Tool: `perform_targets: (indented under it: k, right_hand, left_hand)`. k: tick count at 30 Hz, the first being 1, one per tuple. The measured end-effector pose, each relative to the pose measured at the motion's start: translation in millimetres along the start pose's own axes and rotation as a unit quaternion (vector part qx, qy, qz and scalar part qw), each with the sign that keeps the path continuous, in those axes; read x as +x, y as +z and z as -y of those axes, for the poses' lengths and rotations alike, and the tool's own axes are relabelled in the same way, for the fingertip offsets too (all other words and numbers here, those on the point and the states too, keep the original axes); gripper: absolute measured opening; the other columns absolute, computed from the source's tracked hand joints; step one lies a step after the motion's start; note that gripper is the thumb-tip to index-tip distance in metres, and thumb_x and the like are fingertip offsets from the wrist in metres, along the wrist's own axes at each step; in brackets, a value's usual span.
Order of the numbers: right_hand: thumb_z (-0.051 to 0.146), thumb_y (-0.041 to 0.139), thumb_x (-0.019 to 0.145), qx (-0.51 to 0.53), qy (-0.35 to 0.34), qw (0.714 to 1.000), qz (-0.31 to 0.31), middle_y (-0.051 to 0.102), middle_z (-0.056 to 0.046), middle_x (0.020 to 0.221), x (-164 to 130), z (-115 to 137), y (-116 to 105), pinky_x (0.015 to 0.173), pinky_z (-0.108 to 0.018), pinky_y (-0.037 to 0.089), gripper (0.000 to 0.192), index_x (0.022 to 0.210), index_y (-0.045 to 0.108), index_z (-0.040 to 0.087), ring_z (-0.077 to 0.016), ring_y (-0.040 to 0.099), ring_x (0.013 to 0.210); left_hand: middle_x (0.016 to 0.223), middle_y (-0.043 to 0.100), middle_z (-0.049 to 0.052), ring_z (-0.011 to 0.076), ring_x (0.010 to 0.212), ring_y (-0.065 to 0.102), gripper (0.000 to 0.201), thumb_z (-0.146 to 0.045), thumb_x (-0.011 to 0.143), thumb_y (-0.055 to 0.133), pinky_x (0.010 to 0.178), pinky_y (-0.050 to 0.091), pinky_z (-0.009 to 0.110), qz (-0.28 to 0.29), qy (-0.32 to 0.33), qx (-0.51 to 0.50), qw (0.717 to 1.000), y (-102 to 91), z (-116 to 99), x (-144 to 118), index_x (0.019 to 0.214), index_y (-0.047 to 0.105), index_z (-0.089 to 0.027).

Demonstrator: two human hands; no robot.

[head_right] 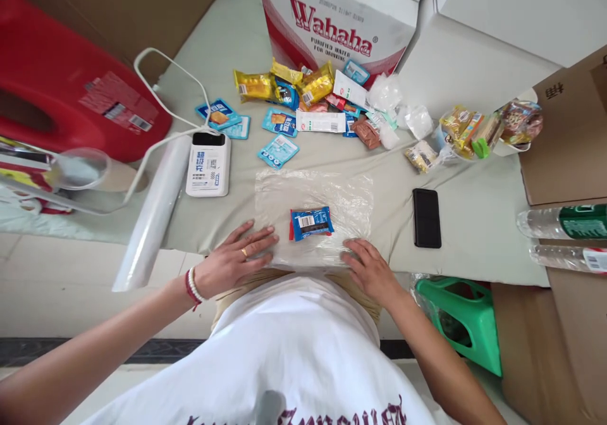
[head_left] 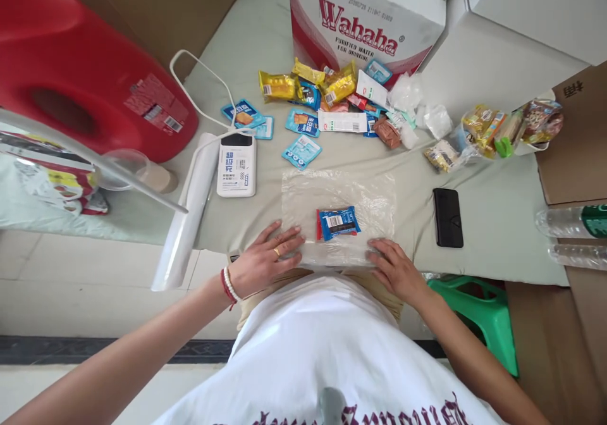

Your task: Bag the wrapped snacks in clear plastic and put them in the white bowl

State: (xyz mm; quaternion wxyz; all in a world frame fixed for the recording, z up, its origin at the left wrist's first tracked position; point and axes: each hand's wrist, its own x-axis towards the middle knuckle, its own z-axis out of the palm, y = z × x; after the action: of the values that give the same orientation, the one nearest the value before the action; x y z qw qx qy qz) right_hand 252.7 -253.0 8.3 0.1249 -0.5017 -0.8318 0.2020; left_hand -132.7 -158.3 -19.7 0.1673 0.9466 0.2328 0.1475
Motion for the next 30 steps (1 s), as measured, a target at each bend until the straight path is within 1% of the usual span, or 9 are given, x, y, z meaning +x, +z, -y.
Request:
perform_targets:
  k: [3, 7, 12, 16, 19, 20, 23, 27, 30]
  right_hand:
    - [0.028, 0.053, 0.103, 0.053, 0.008, 0.998, -0.024, 0.07, -0.012, 0.127, 8.9, -4.7, -2.7, 0.1, -0.057, 0.056, 0.021, 0.115, 0.07, 0.028, -0.0295, 0.063, 0.117]
    - [0.036, 0.047, 0.107, 0.156, 0.019, 0.988, 0.009, 0.073, -0.009, 0.097, 42.6, -5.5, -37.8, 0.087, -0.042, 0.056, 0.024, 0.104, 0.068, 0.024, -0.0233, 0.066, 0.092]
    - [0.053, 0.042, 0.104, 0.226, 0.179, 0.957, 0.028, 0.063, -0.001, 0.074, 89.6, -15.2, -58.3, 0.069, -0.029, 0.046, 0.041, 0.084, 0.059, 0.022, -0.0162, 0.056, 0.069]
    - [0.059, 0.045, 0.097, 0.231, 0.284, 0.929, 0.061, 0.047, 0.004, 0.058, 117.8, -33.5, -41.6, 0.056, -0.026, 0.033, 0.046, 0.071, 0.053, 0.022, -0.0128, 0.041, 0.056]
    - [0.059, 0.047, 0.094, 0.218, 0.306, 0.923, 0.088, 0.046, 0.005, 0.057, 125.5, -41.1, -32.3, 0.055, -0.026, 0.03, 0.045, 0.07, 0.054, 0.021, -0.0122, 0.04, 0.054]
    - [0.059, 0.046, 0.094, 0.214, 0.307, 0.922, 0.096, 0.047, 0.005, 0.056, 126.2, -41.5, -32.1, 0.055, -0.026, 0.03, 0.045, 0.07, 0.055, 0.021, -0.0122, 0.04, 0.054]
    - [0.057, 0.043, 0.095, 0.179, 0.29, 0.931, 0.128, 0.049, 0.004, 0.056, 127.5, -38.4, -42.2, 0.056, -0.026, 0.031, 0.046, 0.07, 0.055, 0.021, -0.013, 0.042, 0.055]
    - [0.053, 0.045, 0.099, 0.017, 0.247, 0.953, 0.174, 0.061, -0.003, 0.069, 138.5, -33.3, -71.7, 0.062, -0.028, 0.035, 0.044, 0.074, 0.063, 0.021, -0.0178, 0.052, 0.066]
    - [0.048, 0.046, 0.102, -0.113, 0.21, 0.969, 0.07, 0.071, -0.014, 0.102, 160.4, -32.4, -82.7, 0.074, -0.034, 0.042, 0.039, 0.103, 0.073, 0.02, -0.0278, 0.061, 0.092]
  left_hand:
    - [0.126, 0.077, 0.006, 0.022, 0.136, 0.062, 0.025, -0.023, 0.103, 0.049, 0.124, 0.037, 0.049, -0.034, -0.043, -0.074, 0.996, -4.1, 2.8, 9.7, 0.107, 0.073, -0.026]
    - [0.109, 0.079, 0.009, 0.0207, 0.105, 0.073, 0.034, -0.033, 0.106, 0.04, 0.103, 0.054, 0.039, -0.072, -0.162, -0.151, 0.972, -16.9, 10.4, 28.0, 0.108, 0.071, -0.022]
    - [0.078, 0.071, 0.005, 0.0192, 0.072, 0.064, 0.047, -0.049, 0.107, 0.032, 0.071, 0.053, 0.034, -0.137, -0.348, -0.163, 0.913, -20.7, 23.8, 55.9, 0.085, 0.064, -0.022]
    - [0.1, 0.069, 0.01, 0.0242, 0.096, 0.065, 0.041, -0.042, 0.109, 0.029, 0.088, 0.053, 0.043, -0.326, -0.4, -0.084, 0.853, -17.8, 6.7, 58.2, 0.106, 0.064, -0.021]
    - [0.114, 0.068, 0.014, 0.0318, 0.113, 0.06, 0.034, -0.033, 0.104, 0.04, 0.1, 0.045, 0.054, -0.419, -0.291, 0.046, 0.859, -13.5, -26.7, 46.7, 0.128, 0.061, -0.023]
    - [0.113, 0.07, 0.011, 0.0317, 0.11, 0.061, 0.036, -0.031, 0.102, 0.043, 0.098, 0.044, 0.053, -0.399, -0.22, 0.06, 0.888, -11.4, -37.7, 45.6, 0.133, 0.061, -0.027]
    - [0.129, 0.074, 0.003, 0.0267, 0.115, 0.065, 0.047, -0.03, 0.1, 0.046, 0.098, 0.041, 0.047, -0.169, -0.124, 0.044, 0.977, -4.7, -56.0, 62.0, 0.145, 0.059, -0.039]
    - [0.138, 0.071, 0.009, 0.0274, 0.121, 0.062, 0.045, -0.024, 0.102, 0.041, 0.092, 0.041, 0.048, -0.054, -0.172, 0.043, 0.983, 0.8, -41.5, 106.8, 0.14, 0.066, -0.028]
    - [0.132, 0.074, 0.01, 0.0279, 0.113, 0.061, 0.042, -0.022, 0.103, 0.042, 0.087, 0.04, 0.048, -0.035, -0.172, 0.043, 0.983, 3.4, -27.6, 121.4, 0.134, 0.07, -0.024]
